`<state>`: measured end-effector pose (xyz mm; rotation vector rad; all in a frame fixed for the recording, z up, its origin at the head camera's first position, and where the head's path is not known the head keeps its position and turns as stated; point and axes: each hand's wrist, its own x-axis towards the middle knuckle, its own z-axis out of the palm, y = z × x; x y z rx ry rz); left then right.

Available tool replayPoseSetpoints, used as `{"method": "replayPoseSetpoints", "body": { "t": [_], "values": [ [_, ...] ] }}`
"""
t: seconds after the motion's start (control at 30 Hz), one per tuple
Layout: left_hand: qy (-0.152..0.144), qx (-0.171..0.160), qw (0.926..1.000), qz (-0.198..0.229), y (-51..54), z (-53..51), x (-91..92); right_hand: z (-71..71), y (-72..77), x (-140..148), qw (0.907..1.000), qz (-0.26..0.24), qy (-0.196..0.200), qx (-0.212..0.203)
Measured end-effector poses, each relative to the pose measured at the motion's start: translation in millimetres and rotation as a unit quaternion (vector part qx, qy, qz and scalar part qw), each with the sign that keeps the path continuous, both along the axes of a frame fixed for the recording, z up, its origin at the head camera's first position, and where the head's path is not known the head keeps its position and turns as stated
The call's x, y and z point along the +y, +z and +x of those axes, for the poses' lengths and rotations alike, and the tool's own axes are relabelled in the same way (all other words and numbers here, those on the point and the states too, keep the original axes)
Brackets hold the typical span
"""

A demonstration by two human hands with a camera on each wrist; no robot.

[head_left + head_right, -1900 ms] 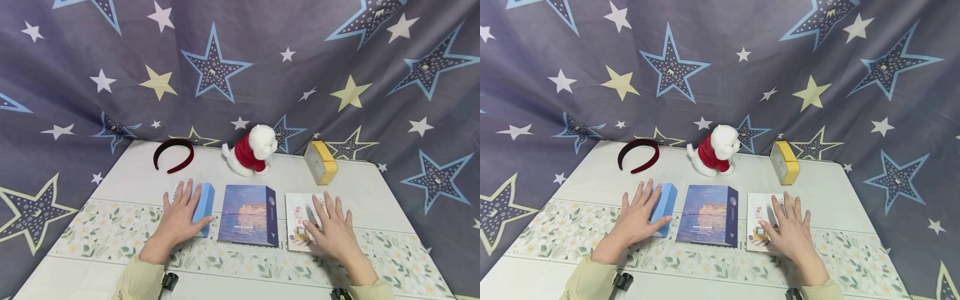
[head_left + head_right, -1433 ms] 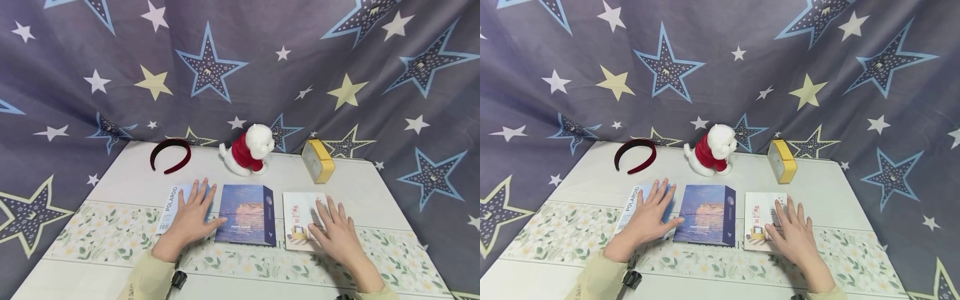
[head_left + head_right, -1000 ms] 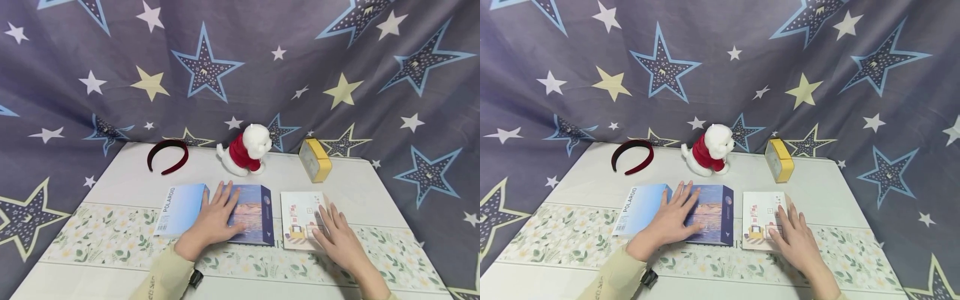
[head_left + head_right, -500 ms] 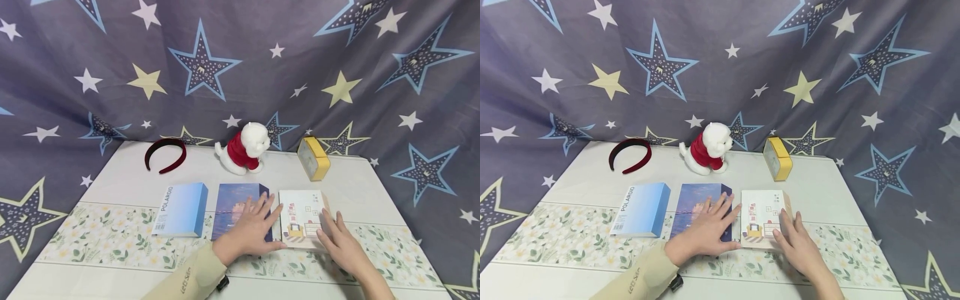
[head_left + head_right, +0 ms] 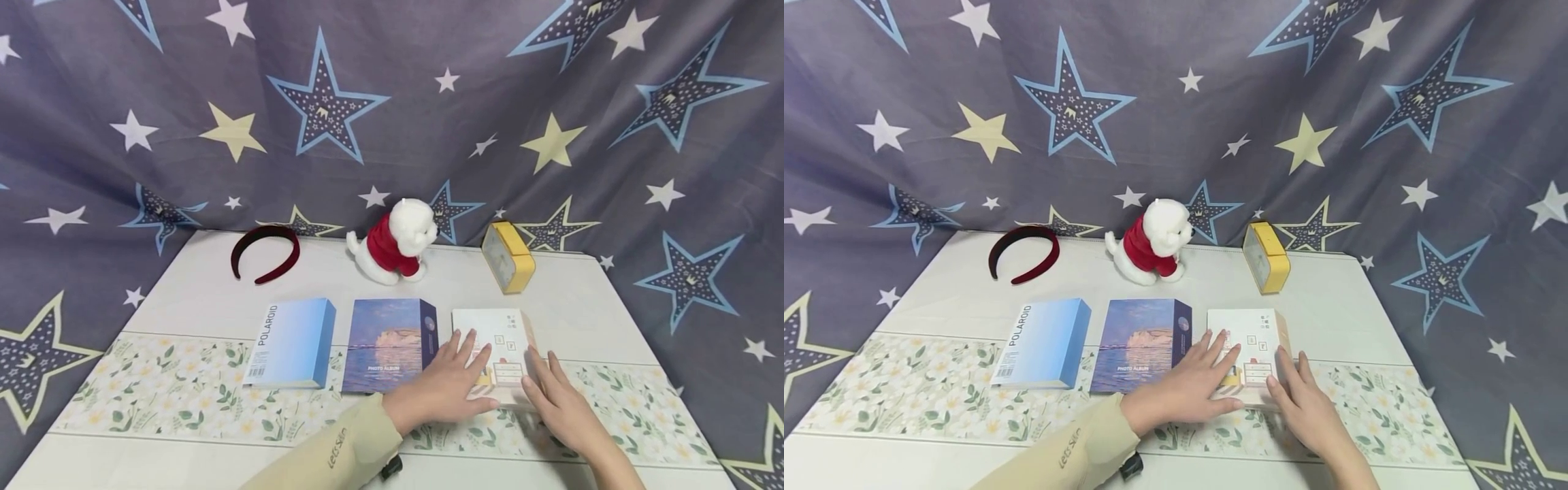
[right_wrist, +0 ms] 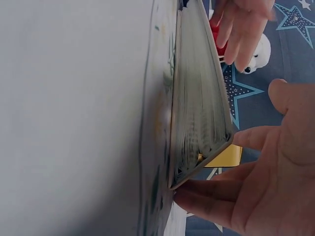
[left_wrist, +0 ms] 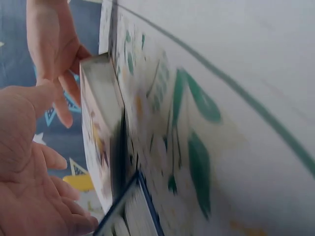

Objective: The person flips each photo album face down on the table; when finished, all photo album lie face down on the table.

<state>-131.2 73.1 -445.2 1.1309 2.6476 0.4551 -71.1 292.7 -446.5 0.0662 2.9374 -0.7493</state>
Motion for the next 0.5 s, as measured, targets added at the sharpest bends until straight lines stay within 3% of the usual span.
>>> {"method": "replayPoseSetpoints", "body": {
  "t": [0.23,0.5],
  "values": [
    [0.021,-0.009,0.9997,-0.005,-2.1,5.9,18.0,3.8,4.1,1.9,0.9996,-0.012,-0.012,-0.025],
    [0.026,-0.025,0.9993,-0.004,-2.5,9.8,28.7,4.2,8.3,5.2,0.9975,-0.021,-0.054,-0.040]
  ]
}}
